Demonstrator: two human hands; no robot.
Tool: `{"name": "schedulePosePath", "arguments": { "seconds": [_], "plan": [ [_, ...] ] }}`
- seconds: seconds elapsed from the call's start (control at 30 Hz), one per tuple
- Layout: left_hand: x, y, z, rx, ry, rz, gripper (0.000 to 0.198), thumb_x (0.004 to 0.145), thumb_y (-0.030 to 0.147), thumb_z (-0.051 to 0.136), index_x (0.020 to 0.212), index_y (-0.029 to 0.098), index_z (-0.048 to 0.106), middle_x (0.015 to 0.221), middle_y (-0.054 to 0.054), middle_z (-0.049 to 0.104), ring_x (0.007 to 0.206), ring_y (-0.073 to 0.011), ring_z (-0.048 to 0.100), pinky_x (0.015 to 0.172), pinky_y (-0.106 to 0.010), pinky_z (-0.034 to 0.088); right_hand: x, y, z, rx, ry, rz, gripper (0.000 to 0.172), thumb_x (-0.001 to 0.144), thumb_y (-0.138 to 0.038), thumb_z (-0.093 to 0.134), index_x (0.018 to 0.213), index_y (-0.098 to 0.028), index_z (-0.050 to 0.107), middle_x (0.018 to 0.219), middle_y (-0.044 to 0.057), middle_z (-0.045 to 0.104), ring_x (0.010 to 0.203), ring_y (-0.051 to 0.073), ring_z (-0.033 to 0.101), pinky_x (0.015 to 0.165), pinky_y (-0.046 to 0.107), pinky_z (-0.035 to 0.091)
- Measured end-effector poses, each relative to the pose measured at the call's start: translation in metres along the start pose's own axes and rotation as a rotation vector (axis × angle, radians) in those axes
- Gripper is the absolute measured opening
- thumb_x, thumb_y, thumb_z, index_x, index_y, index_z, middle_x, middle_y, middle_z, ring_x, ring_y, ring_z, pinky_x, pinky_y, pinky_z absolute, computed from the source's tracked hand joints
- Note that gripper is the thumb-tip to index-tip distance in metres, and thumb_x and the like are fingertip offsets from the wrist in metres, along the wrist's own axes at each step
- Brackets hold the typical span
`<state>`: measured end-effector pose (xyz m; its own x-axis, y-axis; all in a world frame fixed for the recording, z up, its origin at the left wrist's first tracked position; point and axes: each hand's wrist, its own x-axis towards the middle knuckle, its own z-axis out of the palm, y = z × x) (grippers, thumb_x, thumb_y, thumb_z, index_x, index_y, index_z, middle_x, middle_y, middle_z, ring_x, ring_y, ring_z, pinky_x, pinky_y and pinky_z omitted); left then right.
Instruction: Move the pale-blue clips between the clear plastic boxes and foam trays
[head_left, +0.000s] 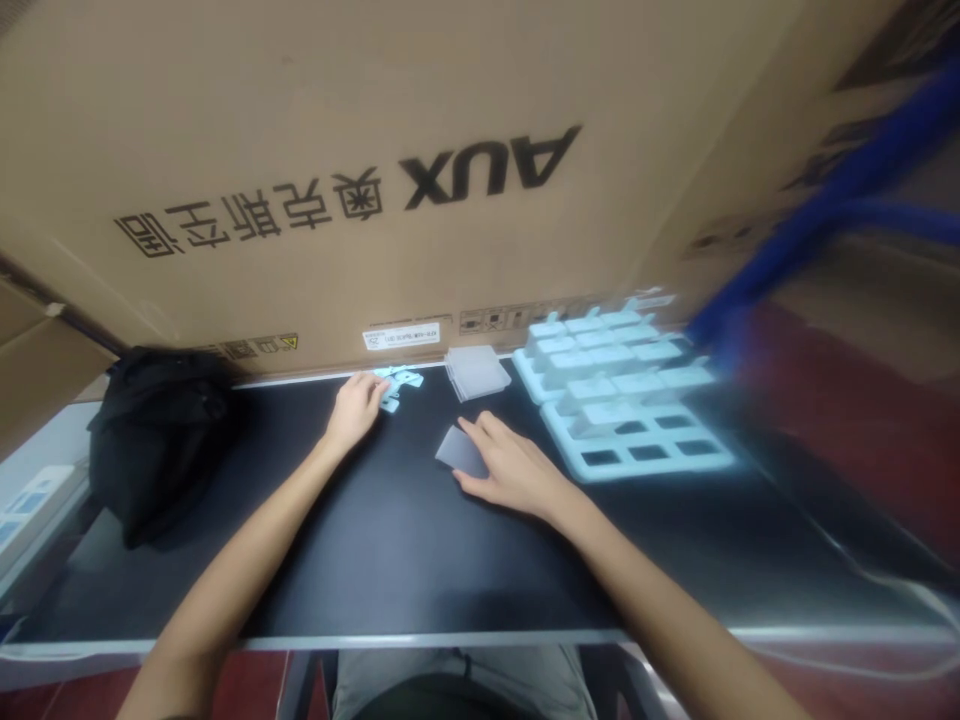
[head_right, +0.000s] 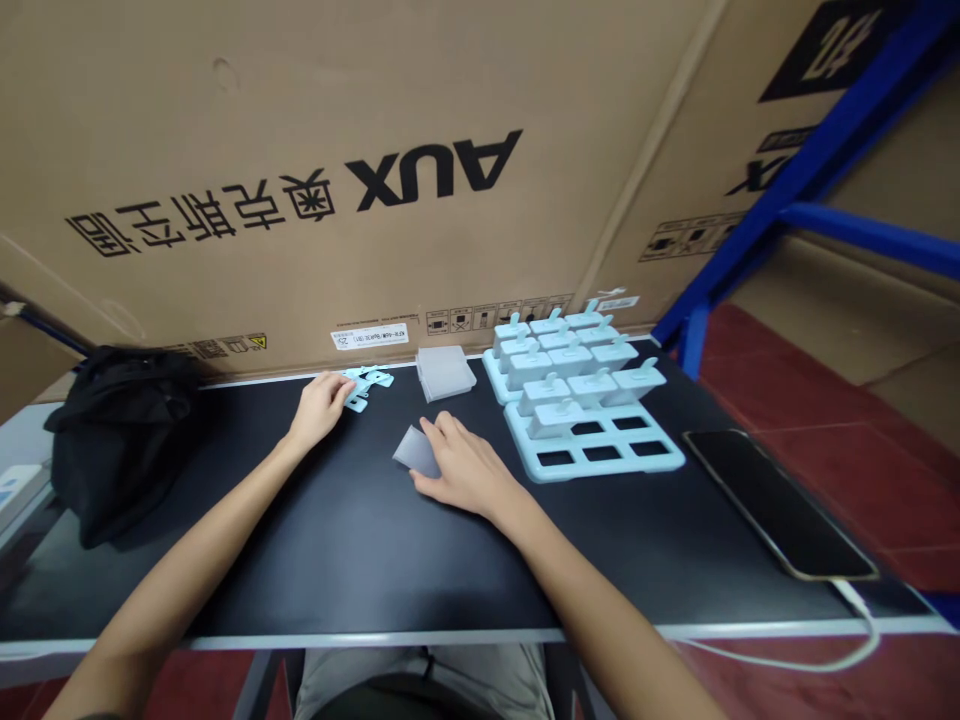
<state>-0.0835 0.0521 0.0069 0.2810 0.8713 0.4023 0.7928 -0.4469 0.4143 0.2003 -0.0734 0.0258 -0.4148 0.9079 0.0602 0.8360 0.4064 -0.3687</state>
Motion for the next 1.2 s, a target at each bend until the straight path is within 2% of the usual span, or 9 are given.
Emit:
{"name": "schedulePosePath", "arguments": {
  "seconds": [0.17,0.23,0.33,0.43,0.5,0.6,0.73,0.9,1.2],
  "plan": [
    [0.011,-0.008,0.005,0.01,-0.018,-0.065,0.021,0.097,0.041,0.064,0.09,0.022,0.069,0.086,-0.003,0.069,0.08,-0.0197,0.064,0.078,-0.029,0.047,0.0,0.007,0.003,0.065,0.036,0.015,0.08,0.093,-0.048,0.061,0.161,-0.017,0.032,0.143,0.02,0.056,0.13,0.032,0.057,0.104,0.045,0.049],
    [0.012,-0.008,0.006,0.069,-0.017,-0.112,0.021,0.096,0.044,0.065,0.092,0.024,0.069,0.096,-0.004,0.07,0.086,-0.0209,0.066,0.074,-0.029,0.046,0.0,0.01,0.002,0.074,0.053,0.005,0.076,0.094,-0.048,0.061,0.158,-0.017,0.035,0.141,0.019,0.059,0.13,0.031,0.056,0.104,0.045,0.05],
    [0.008,-0.002,0.005,0.154,0.059,-0.16,0.021,0.099,0.045,0.06,0.102,0.026,0.069,0.11,-0.005,0.068,0.095,-0.0232,0.067,0.072,-0.029,0.046,0.001,0.017,-0.001,0.013,0.076,-0.041,0.058,0.096,-0.041,0.06,0.147,-0.016,0.048,0.131,0.016,0.064,0.124,0.031,0.056,0.101,0.045,0.051],
    [0.001,0.011,0.003,0.15,0.099,-0.077,0.021,0.103,0.038,0.051,0.104,0.025,0.067,0.109,-0.006,0.068,0.1,-0.0224,0.066,0.08,-0.03,0.048,0.002,0.028,-0.003,-0.077,0.088,-0.073,0.038,0.098,-0.034,0.057,0.132,-0.018,0.06,0.123,0.014,0.066,0.117,0.031,0.055,0.1,0.047,0.051],
    [-0.005,0.024,0.003,0.132,0.046,0.042,0.022,0.104,0.035,0.048,0.102,0.024,0.067,0.105,-0.007,0.068,0.101,-0.0218,0.065,0.086,-0.031,0.049,0.002,0.035,-0.001,-0.114,0.109,-0.064,0.033,0.098,-0.028,0.054,0.129,-0.019,0.061,0.127,0.014,0.064,0.117,0.031,0.054,0.1,0.047,0.051],
    [-0.015,0.046,0.009,0.135,-0.102,0.242,0.026,0.105,0.033,0.044,0.103,0.023,0.068,0.104,-0.008,0.069,0.102,-0.0231,0.063,0.09,-0.034,0.05,0.004,0.044,0.006,-0.128,0.172,-0.004,0.039,0.096,-0.018,0.048,0.133,-0.02,0.06,0.138,0.015,0.056,0.124,0.032,0.053,0.099,0.046,0.053],
    [-0.021,0.064,0.022,0.162,-0.217,0.416,0.027,0.105,0.032,0.044,0.113,0.023,0.068,0.114,-0.01,0.068,0.107,-0.0265,0.061,0.097,-0.041,0.049,0.007,0.051,0.015,-0.1,0.238,0.084,0.045,0.094,-0.013,0.044,0.136,-0.02,0.06,0.134,0.016,0.053,0.124,0.03,0.055,0.095,0.043,0.056],
    [-0.018,0.068,0.035,0.18,-0.205,0.413,0.028,0.104,0.03,0.045,0.123,0.021,0.064,0.13,-0.011,0.065,0.118,-0.0293,0.058,0.103,-0.046,0.046,0.012,0.054,0.021,-0.109,0.273,0.105,0.047,0.094,-0.014,0.042,0.138,-0.016,0.059,0.131,0.018,0.053,0.122,0.031,0.057,0.099,0.044,0.055],
    [-0.006,0.086,0.052,0.134,-0.205,0.359,0.029,0.104,0.031,0.045,0.129,0.021,0.057,0.127,-0.011,0.066,0.12,-0.0289,0.059,0.103,-0.045,0.046,0.015,0.047,0.022,-0.128,0.294,0.102,0.047,0.096,-0.021,0.043,0.143,-0.015,0.051,0.135,0.019,0.052,0.124,0.032,0.055,0.102,0.045,0.053]
  ]
}}
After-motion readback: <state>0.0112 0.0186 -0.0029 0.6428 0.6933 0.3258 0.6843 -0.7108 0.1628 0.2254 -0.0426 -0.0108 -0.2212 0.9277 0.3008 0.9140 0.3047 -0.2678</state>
